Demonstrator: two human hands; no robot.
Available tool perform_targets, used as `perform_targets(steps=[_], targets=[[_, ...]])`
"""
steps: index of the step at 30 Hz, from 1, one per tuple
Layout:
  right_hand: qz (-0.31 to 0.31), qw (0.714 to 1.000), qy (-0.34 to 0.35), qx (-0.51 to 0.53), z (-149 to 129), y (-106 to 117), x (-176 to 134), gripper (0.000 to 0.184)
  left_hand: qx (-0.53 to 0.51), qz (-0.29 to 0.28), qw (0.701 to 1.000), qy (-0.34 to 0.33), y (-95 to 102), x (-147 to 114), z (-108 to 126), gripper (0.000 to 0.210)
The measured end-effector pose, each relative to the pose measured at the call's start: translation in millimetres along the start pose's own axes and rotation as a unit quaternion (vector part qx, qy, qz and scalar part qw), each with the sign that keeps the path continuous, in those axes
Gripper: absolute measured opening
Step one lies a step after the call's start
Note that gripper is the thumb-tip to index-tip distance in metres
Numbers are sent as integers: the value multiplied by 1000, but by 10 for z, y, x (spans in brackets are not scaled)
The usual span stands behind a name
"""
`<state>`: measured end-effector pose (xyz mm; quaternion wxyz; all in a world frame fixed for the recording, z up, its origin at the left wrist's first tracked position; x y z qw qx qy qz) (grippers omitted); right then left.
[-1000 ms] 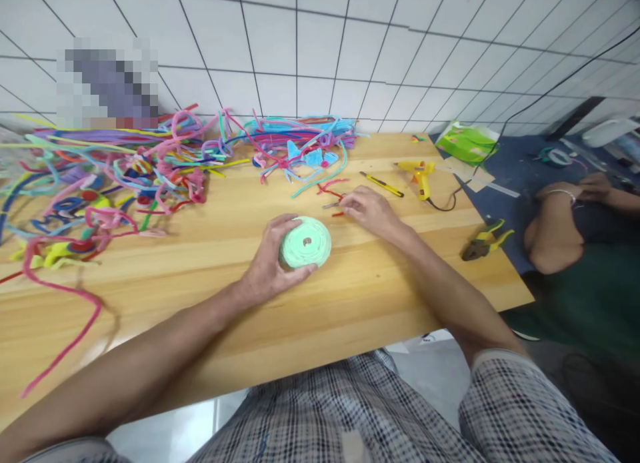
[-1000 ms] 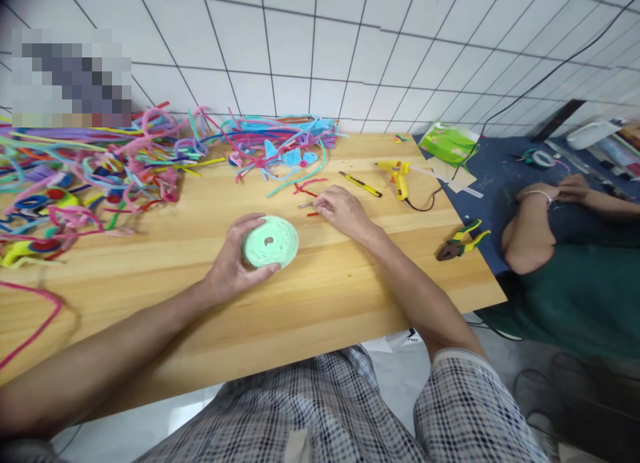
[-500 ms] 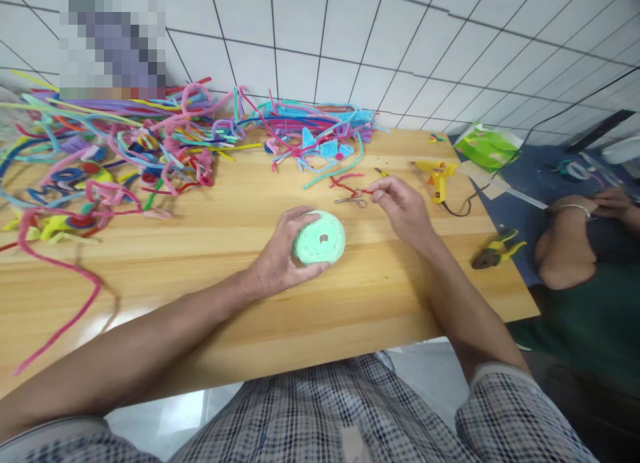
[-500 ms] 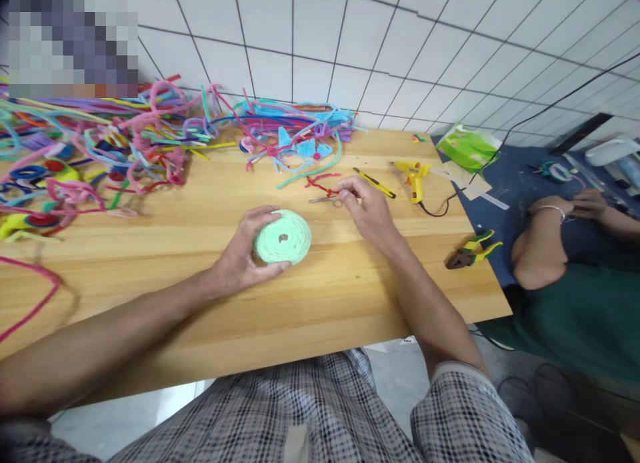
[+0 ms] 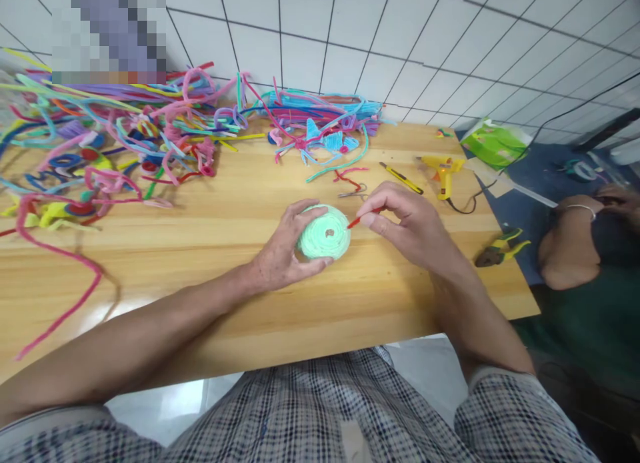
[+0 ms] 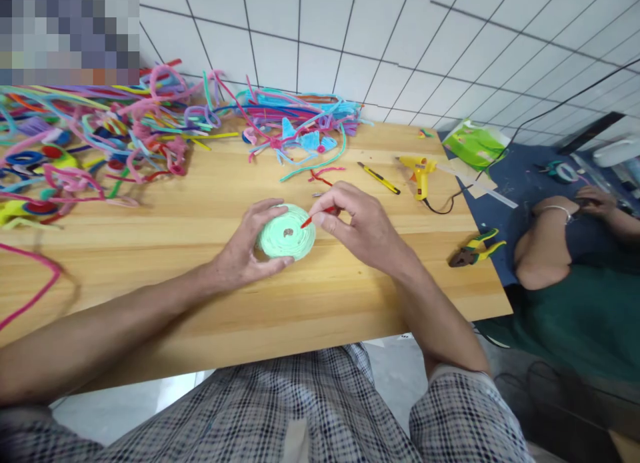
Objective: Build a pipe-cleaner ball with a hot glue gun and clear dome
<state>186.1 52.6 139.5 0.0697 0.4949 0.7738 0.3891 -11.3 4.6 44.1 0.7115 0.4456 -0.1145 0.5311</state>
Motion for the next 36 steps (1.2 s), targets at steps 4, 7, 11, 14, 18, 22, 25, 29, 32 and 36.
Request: perform_targets(steps=[4, 7, 11, 14, 18, 22, 25, 29, 32, 36], targets=[[-69, 997, 32, -32, -189, -153, 45, 7, 4, -13, 1000, -10, -8, 16, 30, 89], [-84, 995, 33, -47, -195, -218, 72, 8, -1, -14, 1000, -17, -11, 28, 40, 90], [-81, 994, 39, -56, -184, -268, 74, 10, -10, -4, 1000, -23, -4, 39, 45, 89], [-86, 993, 45, -67, -185, -306, 68, 10, -13, -4, 1000, -25, -6, 44, 52, 88], [-90, 992, 46, -78, -170, -334, 71, 11, -17, -13, 1000, -22, -6, 42, 49, 91], [-89, 991, 48, -82, -141, -337, 82, 10, -32, -35, 999, -5, 1, 34, 41, 82], [-94, 991, 49, -76, -134, -331, 93, 10, -51, -39, 998, 10, 19, 30, 40, 65], [-102, 993, 36, -52, -138, -314, 111, 10, -59, -28, 998, 17, 35, 32, 35, 59], [-111, 992, 31, -47, -152, -322, 115, 9, -51, -31, 998, 13, 24, 36, 32, 59], [-103, 993, 30, -50, -165, -311, 119, 10, -44, -32, 998, 12, 23, 40, 30, 58]])
Point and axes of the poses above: each hand's wrist, its own x-axis towards the middle knuckle, its own y-axis out of the back of the hand, z = x × y, the point moved 7 cm from there along x, towards the middle knuckle, and after that the axes turned 7 degrees about -y, right-handed, at the moved point
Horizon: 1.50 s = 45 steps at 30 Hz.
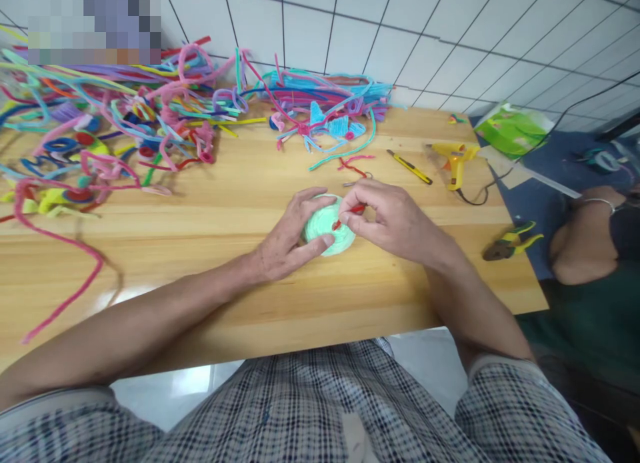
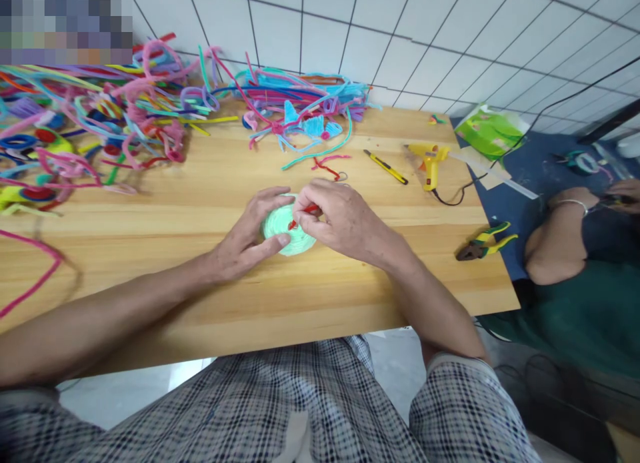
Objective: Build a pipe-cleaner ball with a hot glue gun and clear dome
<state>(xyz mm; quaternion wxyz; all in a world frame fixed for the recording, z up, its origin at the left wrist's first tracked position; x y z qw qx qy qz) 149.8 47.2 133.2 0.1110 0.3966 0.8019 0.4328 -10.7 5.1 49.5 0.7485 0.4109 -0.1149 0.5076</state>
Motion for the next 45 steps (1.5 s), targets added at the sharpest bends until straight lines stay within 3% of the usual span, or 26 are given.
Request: perform_targets(steps=[7, 20, 29, 41, 45], targets=[[-42, 998, 29, 36, 15, 8, 11, 12, -4, 2, 1000, -11, 1, 14, 9, 58], [-7, 992, 123, 30, 33, -43, 23, 18, -29, 14, 999, -9, -5, 24, -13, 54], [-22, 993, 113, 23, 70, -41, 31, 19, -20, 15, 1000, 0, -17, 33, -47, 52], [-31, 994, 108, 10, 44, -42, 6, 20, -63, -29, 997, 15, 6, 121, -44, 61], [-30, 994, 104, 10, 56, -48, 0, 20, -69, -28, 997, 10, 25, 124, -34, 54]])
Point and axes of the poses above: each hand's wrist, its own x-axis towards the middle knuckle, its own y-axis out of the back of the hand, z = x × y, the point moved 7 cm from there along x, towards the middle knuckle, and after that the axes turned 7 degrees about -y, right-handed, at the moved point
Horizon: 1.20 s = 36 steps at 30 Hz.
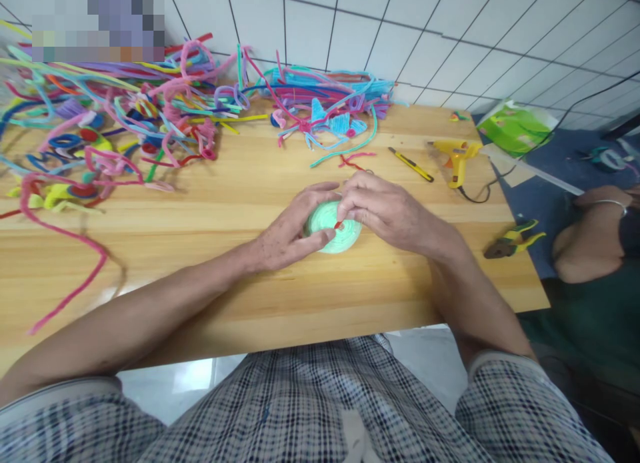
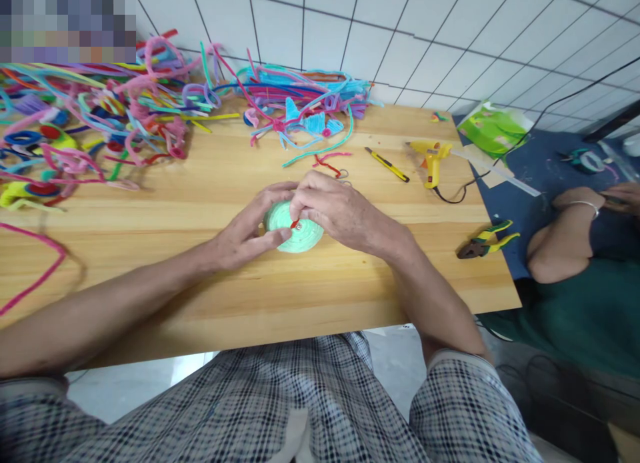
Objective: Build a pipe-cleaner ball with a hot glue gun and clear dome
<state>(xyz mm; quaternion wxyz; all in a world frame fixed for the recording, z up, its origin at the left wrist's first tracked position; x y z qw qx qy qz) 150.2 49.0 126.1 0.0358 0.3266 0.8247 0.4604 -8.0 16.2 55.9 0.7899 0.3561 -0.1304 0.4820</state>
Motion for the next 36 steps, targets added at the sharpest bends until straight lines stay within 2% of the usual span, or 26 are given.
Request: perform_targets(steps=[6, 16, 25, 30, 36], targets=[[7, 1000, 0, -8, 4, 1, -14, 21, 15, -12, 1000, 11, -7, -10, -15, 55], [25, 999, 4, -30, -70, 26, -29, 18, -29, 35, 997, 63, -10, 5, -46, 48], [116, 989, -19, -91, -74, 64, -230, 12, -21, 56, 996, 59, -49, -35, -2, 45], [155, 980, -25, -119, -184, -5, -315, 18, -5, 78, 996, 51, -61, -56, 10, 44], [212, 968, -32, -131, -293, -127, -394, 16, -2, 110, 992, 64, -43, -85, -1, 43]])
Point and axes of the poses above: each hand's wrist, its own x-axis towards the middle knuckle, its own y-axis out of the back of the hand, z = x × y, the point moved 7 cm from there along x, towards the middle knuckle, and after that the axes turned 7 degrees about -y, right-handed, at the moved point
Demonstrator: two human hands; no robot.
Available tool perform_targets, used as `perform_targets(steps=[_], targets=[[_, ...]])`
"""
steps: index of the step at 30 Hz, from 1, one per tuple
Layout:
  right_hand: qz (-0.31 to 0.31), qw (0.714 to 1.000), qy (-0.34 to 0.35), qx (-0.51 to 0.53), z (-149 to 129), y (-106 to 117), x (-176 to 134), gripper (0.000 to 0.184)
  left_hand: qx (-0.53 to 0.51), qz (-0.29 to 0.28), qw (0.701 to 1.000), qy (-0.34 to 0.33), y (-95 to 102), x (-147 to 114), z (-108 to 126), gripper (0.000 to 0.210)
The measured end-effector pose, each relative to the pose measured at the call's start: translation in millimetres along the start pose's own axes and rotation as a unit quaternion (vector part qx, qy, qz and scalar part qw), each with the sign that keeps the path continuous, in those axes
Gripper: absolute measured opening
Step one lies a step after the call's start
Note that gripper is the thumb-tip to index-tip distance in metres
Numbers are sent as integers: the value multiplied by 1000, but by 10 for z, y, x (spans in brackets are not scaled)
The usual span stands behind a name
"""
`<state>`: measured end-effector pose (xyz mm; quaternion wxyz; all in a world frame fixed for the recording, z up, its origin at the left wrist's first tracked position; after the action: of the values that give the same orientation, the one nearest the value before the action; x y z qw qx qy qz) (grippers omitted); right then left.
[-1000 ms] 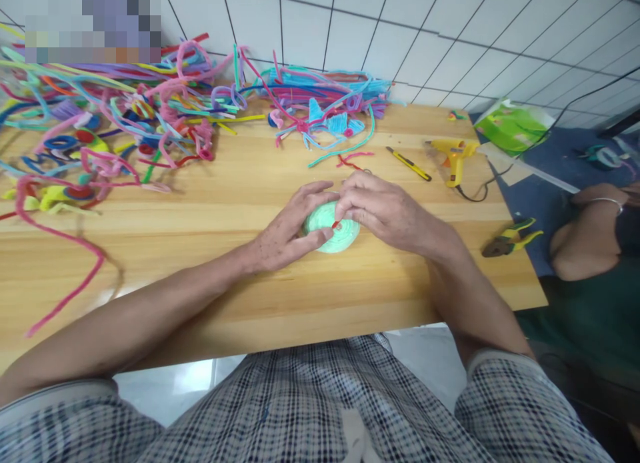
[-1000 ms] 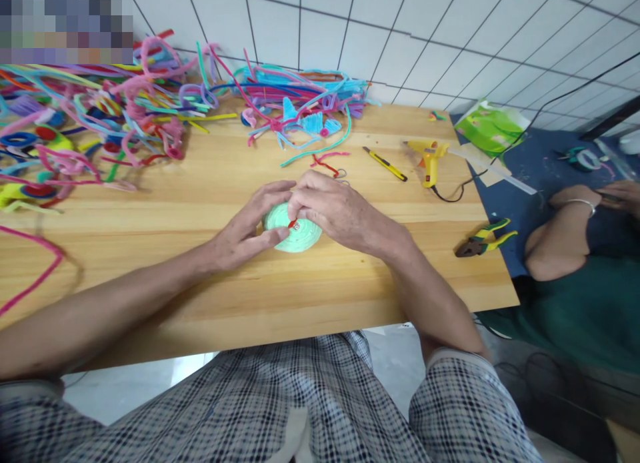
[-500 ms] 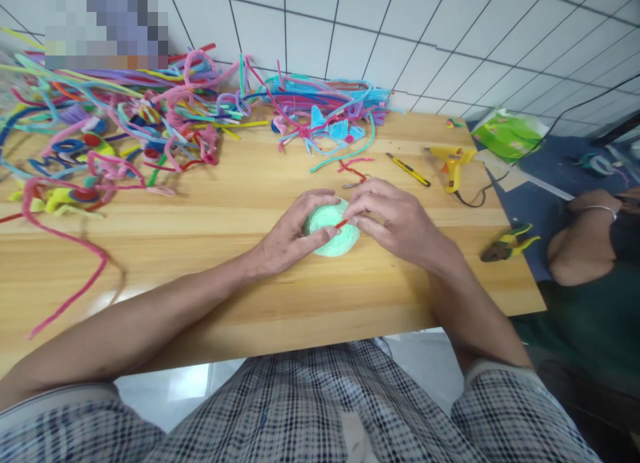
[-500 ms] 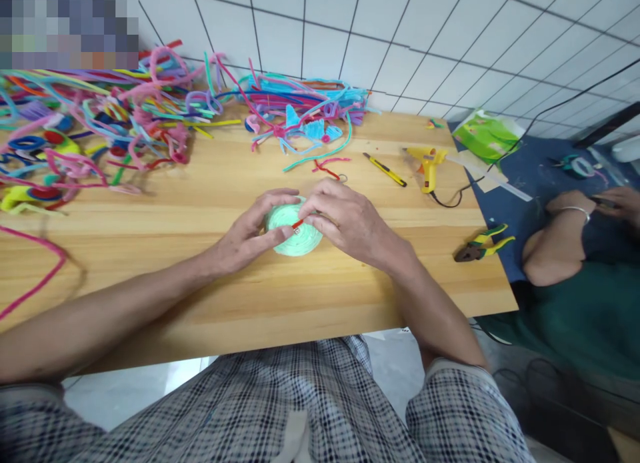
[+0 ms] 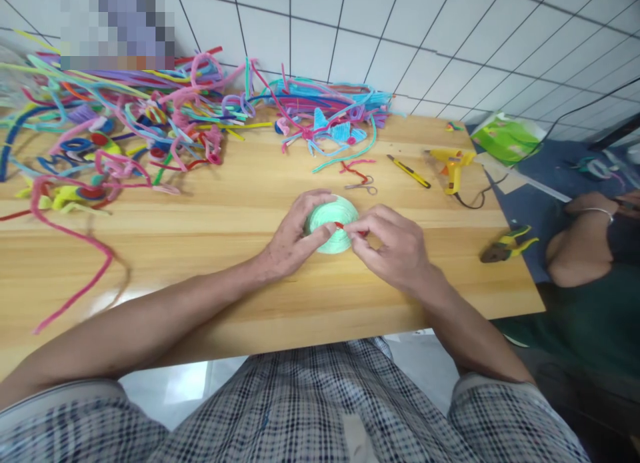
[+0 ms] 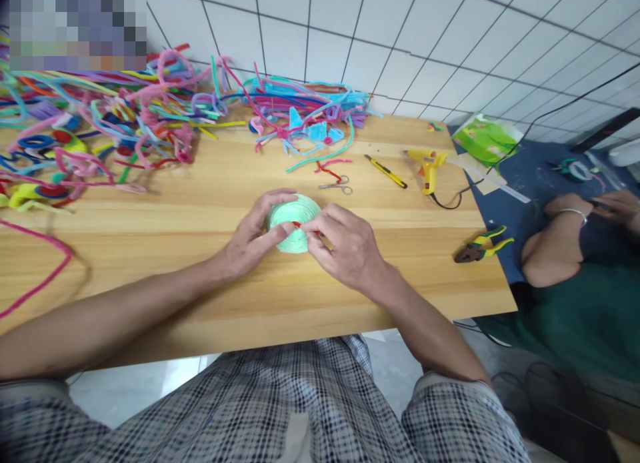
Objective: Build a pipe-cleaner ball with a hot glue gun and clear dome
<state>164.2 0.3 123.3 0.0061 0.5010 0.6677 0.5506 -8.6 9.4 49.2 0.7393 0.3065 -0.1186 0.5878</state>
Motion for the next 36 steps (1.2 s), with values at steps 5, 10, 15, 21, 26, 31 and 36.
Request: perform_targets(steps=[5, 10, 15, 21, 26, 31, 36], targets=[[27, 999, -37, 9, 21, -40, -31, 16, 5, 7, 1000, 15, -9, -38, -7, 44], [32, 999, -42, 14, 18, -65, -31, 17, 15, 26, 999, 20, -32, -81, 4, 44], [30, 997, -62, 22, 25, -73, -29, 18, 27, 45, 999, 11, -28, -98, 57, 40], [34, 997, -65, 38, 50, -70, -28, 17, -7, 10, 999, 50, -13, -114, 53, 44], [35, 995, -74, 48, 81, -75, -31, 16, 8, -30, 999, 36, 51, -12, 31, 45], [24, 995, -71, 66, 84, -79, -21, 17, -24, -66, 998, 1, 85, 127, -1, 40], [12, 995, -61, 78, 94, -59, -19, 14, -27, -78, 996, -30, 59, 143, 23, 39]])
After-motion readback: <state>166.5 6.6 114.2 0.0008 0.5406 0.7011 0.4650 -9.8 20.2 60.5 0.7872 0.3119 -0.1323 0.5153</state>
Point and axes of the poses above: each hand's wrist, its own x-axis towards the middle knuckle, its own y-axis out of the back of the hand, z = x × y, the point moved 7 cm from there along x, towards the middle knuckle, and after that the axes turned 7 degrees about -y, right-handed, at the moved point
